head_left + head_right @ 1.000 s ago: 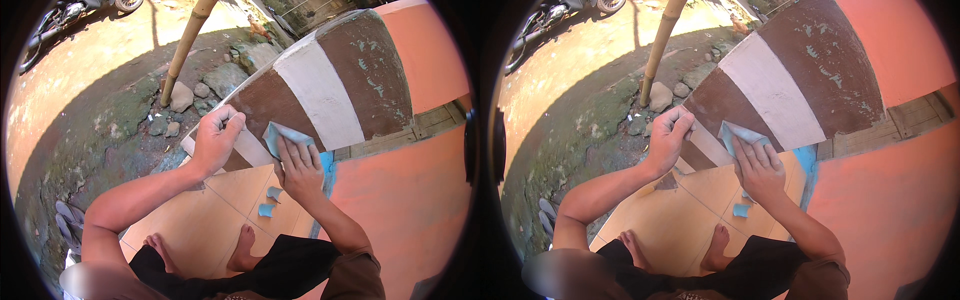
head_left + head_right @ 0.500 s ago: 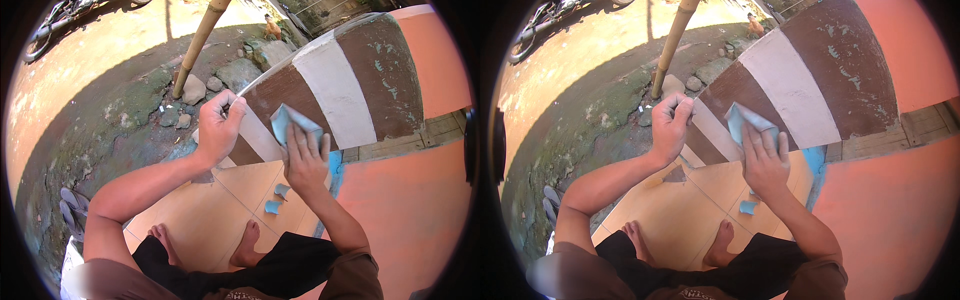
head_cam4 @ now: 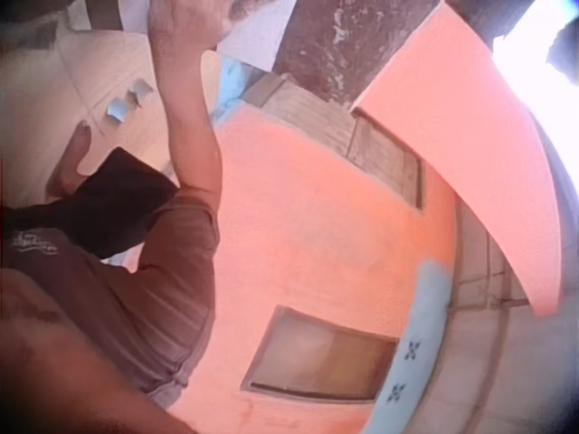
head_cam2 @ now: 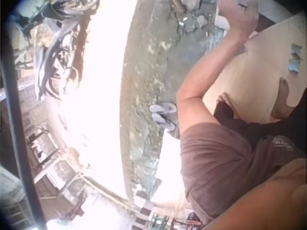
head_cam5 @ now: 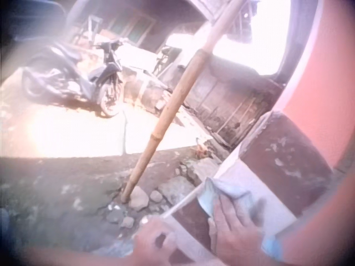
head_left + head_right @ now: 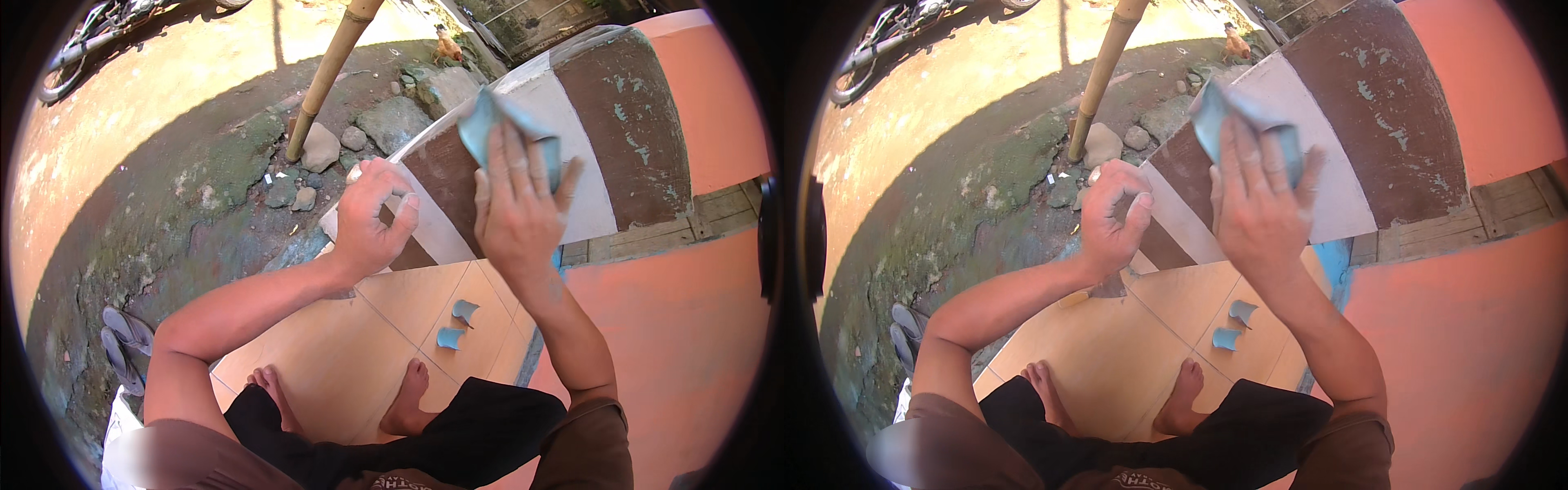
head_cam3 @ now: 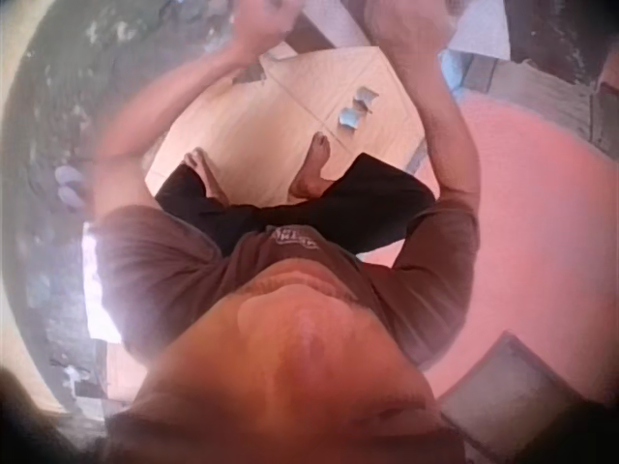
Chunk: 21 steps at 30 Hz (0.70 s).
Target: The person sits on a tiled floor and uses a cloth to wipe the edges and corners of a striped concrete stair. The person repeatedly scrubs the same areas along the stair's edge.
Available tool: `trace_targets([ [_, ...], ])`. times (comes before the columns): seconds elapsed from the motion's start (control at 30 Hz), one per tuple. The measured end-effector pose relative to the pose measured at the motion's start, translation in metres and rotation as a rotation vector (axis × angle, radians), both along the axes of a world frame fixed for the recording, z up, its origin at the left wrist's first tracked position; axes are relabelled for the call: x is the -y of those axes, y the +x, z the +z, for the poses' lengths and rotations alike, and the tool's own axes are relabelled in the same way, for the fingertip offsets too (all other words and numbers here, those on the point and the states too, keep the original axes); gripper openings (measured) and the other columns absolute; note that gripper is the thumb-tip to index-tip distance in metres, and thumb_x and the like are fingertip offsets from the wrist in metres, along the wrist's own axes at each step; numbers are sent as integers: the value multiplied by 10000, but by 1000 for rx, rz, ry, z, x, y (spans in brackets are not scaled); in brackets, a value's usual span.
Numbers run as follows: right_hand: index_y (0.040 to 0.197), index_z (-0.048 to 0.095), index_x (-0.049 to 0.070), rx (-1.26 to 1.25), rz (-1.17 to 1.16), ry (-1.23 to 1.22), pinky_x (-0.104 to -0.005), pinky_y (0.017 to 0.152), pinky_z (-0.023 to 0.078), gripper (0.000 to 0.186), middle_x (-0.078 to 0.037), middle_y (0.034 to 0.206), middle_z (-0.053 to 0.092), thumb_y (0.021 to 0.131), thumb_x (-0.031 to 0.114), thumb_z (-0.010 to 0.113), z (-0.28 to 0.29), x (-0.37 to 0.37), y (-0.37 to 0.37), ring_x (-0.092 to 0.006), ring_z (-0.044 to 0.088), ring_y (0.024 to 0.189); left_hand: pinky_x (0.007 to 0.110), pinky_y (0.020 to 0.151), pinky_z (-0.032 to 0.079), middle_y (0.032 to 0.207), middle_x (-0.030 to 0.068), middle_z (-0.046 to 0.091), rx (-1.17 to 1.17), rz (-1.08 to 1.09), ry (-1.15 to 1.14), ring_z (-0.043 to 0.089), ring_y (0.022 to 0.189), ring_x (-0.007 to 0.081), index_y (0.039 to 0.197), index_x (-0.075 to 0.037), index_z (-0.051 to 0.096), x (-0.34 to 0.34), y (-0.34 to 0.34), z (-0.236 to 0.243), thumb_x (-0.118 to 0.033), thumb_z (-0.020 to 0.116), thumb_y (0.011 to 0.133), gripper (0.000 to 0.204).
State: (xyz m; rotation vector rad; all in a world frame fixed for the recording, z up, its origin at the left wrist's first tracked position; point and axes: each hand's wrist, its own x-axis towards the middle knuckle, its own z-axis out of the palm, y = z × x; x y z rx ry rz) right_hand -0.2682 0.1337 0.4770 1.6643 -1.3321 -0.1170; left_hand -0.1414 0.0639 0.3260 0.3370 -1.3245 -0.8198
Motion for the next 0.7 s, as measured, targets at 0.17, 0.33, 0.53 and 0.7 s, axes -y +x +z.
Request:
trace_targets([
  [0.17,1370,594,36,-97,6,-124,-548,1205,206,453,-64,1408,595,984,271,560,45,21,8,-245,533,1308,397,1108,365,1330,155,555,169,60,224,508,1272,276,1371,-22,497,10,8,-33,-95,589,929,458],
  [0.33,1283,658,16,-92,46,479,-510,1177,293,447,-55,1288,662,901,237,581,-52,-90,-58,-184,595,1190,444,1155,338,1476,193,488,223,-19,173,456,1366,366,1502,-41,404,4,7,-33,-84,583,889,641],
  [0.53,1416,544,-24,-47,2,-295,-572,1222,83,496,-199,1441,555,1017,267,494,96,-40,-45,-362,468,1388,465,1158,328,1557,200,415,375,-10,-98,371,1458,376,1531,-22,365,7,11,-36,-42,619,823,752],
  [0.7,1332,652,67,-21,-62,322,-586,1200,166,471,-65,1255,686,914,274,583,-28,-100,-63,-265,591,1254,500,1167,298,1591,185,377,418,39,-207,359,1474,361,1534,-39,372,-5,-10,-26,-77,660,778,810],
])
